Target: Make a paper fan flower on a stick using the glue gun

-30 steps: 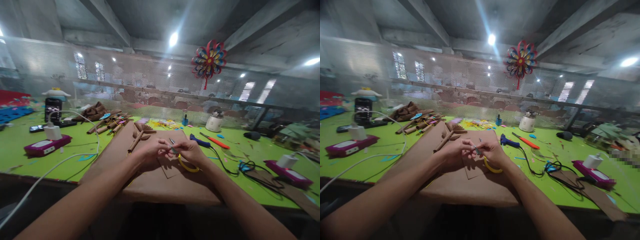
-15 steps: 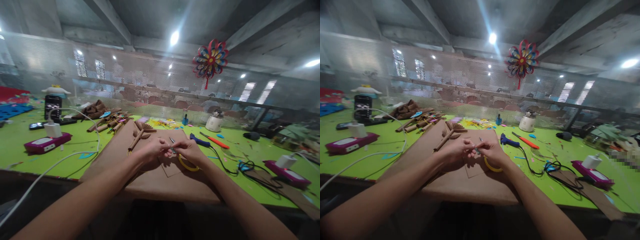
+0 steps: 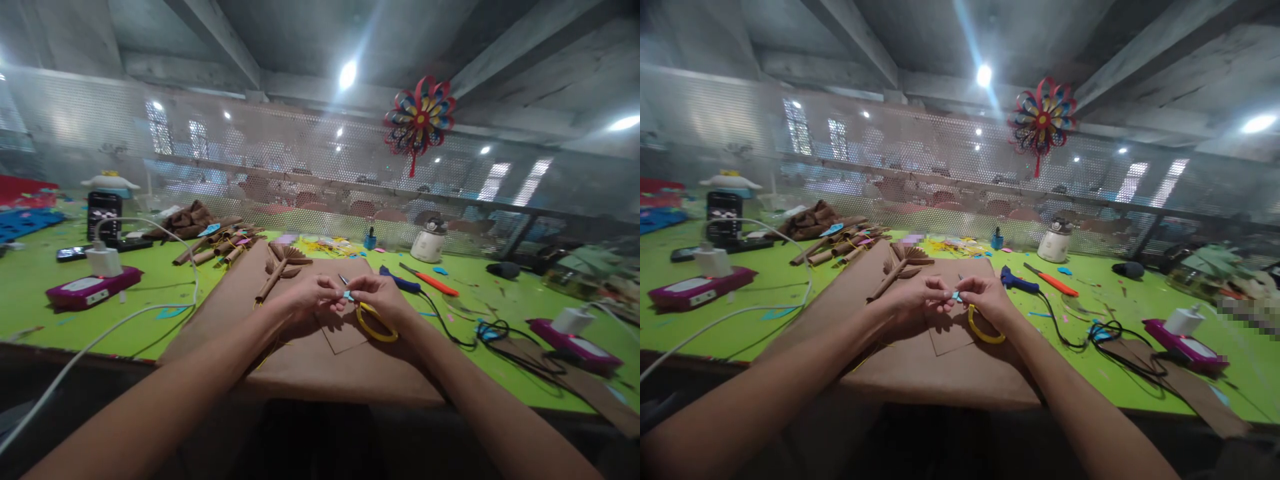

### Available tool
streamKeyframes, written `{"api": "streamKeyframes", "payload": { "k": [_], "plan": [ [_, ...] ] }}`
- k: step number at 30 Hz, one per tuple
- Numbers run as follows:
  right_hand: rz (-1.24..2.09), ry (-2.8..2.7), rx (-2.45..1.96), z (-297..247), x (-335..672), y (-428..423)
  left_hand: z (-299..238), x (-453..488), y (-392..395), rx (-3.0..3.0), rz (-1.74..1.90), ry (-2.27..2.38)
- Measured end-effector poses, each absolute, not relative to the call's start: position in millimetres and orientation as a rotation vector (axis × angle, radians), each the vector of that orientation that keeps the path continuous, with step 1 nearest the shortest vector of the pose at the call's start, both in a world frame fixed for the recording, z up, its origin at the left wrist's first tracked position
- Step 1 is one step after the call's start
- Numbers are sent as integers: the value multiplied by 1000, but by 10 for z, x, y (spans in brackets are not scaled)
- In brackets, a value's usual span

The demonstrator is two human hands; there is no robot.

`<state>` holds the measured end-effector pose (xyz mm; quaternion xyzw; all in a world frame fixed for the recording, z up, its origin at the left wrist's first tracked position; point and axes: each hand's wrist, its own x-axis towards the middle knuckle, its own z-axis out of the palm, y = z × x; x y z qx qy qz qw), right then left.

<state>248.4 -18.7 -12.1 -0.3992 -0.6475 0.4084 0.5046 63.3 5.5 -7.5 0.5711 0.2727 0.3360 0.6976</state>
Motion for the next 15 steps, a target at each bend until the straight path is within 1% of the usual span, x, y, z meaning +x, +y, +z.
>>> {"api": "streamKeyframes", "payload": {
  "k": [7, 15],
  "plan": [
    [877, -1660, -944, -82, 2448, -239, -13, 557, 81, 1318, 523, 619],
    [883, -1645, -910, -112, 2449, -220, -32, 585, 76, 1351, 566, 672]
  ]
}}
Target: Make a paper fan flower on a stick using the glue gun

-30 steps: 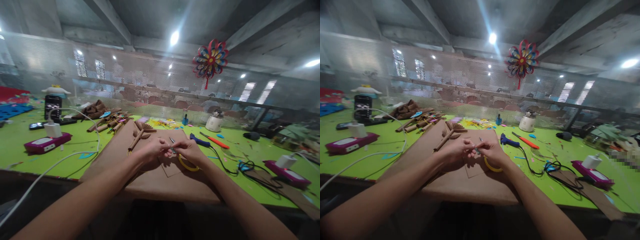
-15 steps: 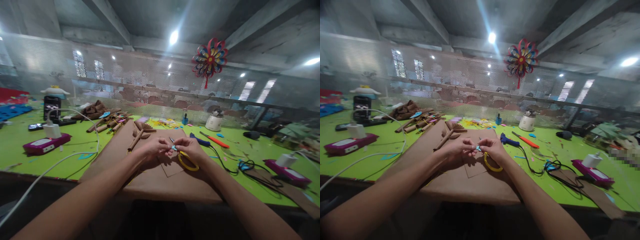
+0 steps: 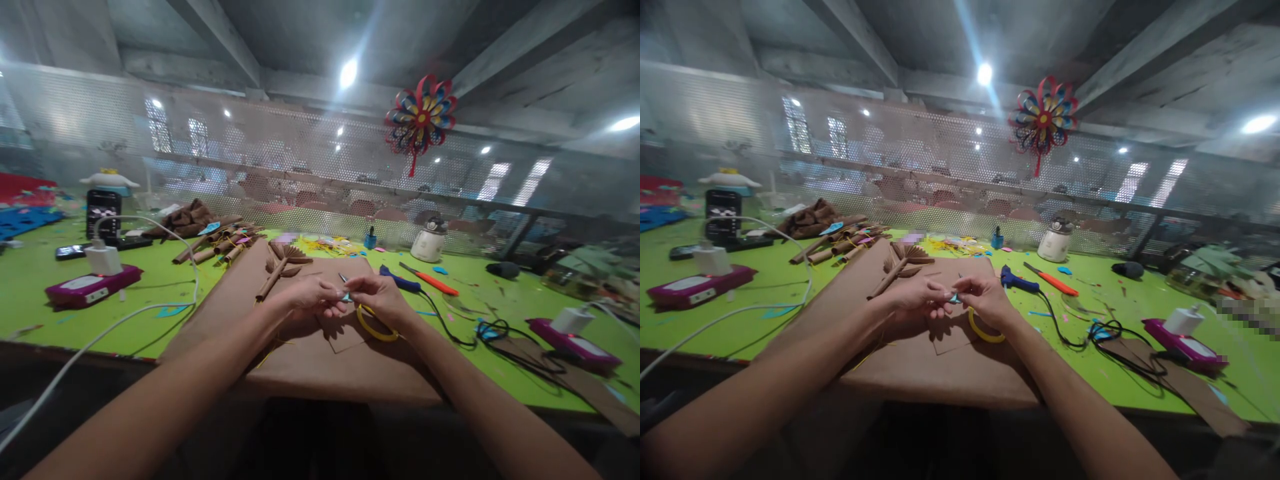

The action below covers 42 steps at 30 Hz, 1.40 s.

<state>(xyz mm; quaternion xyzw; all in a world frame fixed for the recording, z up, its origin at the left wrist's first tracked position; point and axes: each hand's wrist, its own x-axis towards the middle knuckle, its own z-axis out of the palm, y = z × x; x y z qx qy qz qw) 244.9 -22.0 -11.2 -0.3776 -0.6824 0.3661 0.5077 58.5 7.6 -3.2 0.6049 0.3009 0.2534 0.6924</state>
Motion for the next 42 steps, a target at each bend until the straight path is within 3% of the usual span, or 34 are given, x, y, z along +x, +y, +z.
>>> {"api": "streamKeyframes", "payload": {
  "k": [16, 25, 42],
  "plan": [
    [1215, -1433, -916, -113, 2544, -174, 4, 615, 47, 1522, 637, 731],
    [1015, -1574, -1032, 44, 2533, -297, 17, 614, 18, 1465, 663, 714],
    [1021, -1611, -1041, 15, 2526, -298, 46, 622, -23, 1525, 669, 711]
  ]
}}
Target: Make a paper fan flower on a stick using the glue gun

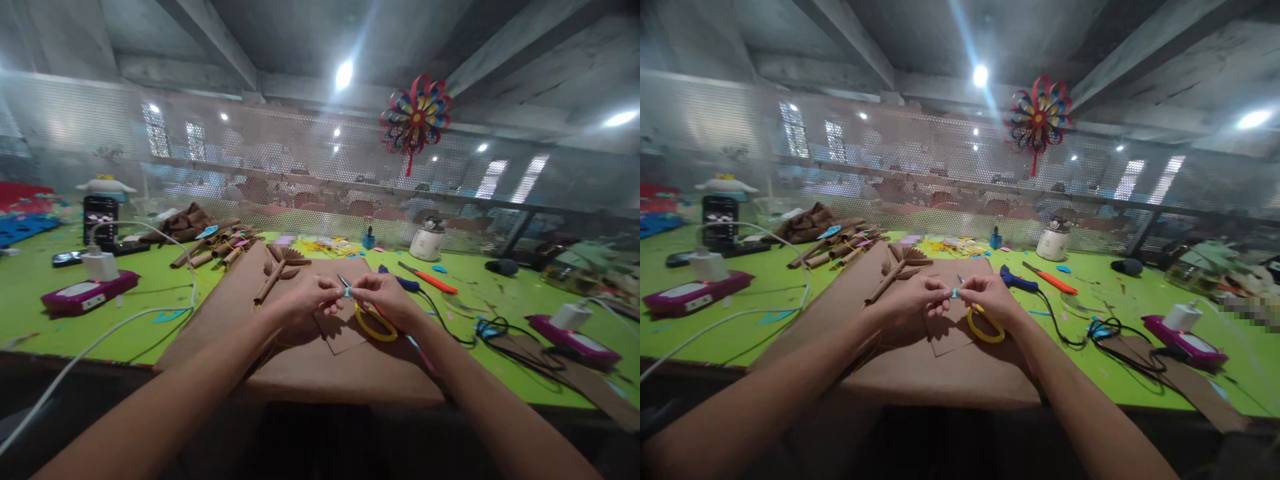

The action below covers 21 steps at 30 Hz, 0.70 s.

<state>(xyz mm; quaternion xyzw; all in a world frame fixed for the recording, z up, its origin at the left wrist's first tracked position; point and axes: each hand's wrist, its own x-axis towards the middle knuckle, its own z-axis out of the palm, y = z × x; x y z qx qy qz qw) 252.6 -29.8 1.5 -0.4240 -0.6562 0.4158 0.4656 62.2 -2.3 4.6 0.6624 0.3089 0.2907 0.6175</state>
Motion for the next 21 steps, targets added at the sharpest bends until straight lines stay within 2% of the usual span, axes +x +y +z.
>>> {"api": "streamKeyframes", "payload": {
  "k": [5, 13, 17, 21],
  "plan": [
    [846, -1629, -1070, -50, 2506, -252, 49, 636, -51, 1578, 727, 740],
    [-109, -1900, -937, -115, 2515, -222, -44, 653, 21, 1400, 800, 676],
    [-55, -1943, -892, -99, 2519, -219, -51, 642, 34, 1342, 799, 664],
    [337, -1839, -935, -108, 2509, -194, -30, 633, 32, 1328, 803, 665]
  ]
}}
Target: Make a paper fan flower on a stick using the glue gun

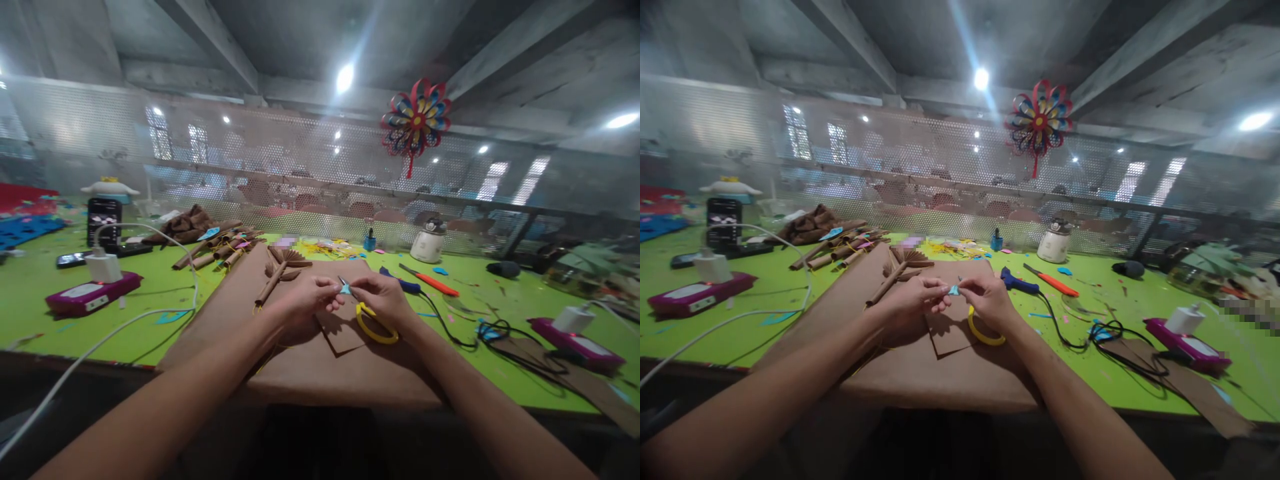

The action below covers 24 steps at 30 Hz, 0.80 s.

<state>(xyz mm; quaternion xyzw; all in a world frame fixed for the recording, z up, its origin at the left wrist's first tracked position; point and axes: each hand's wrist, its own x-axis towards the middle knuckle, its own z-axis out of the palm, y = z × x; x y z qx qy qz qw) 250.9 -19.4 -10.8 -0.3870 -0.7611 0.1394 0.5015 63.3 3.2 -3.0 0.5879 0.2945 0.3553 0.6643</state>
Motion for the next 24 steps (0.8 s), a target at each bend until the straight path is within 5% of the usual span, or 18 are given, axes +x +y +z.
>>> {"api": "streamKeyframes", "payload": {
  "k": [7, 24],
  "plan": [
    [831, -1621, -891, -156, 2492, -155, 42, 632, -14, 1408, 781, 678],
    [937, -1487, -972, -97, 2473, -200, 39, 678, -28, 1642, 749, 714]
  ]
}}
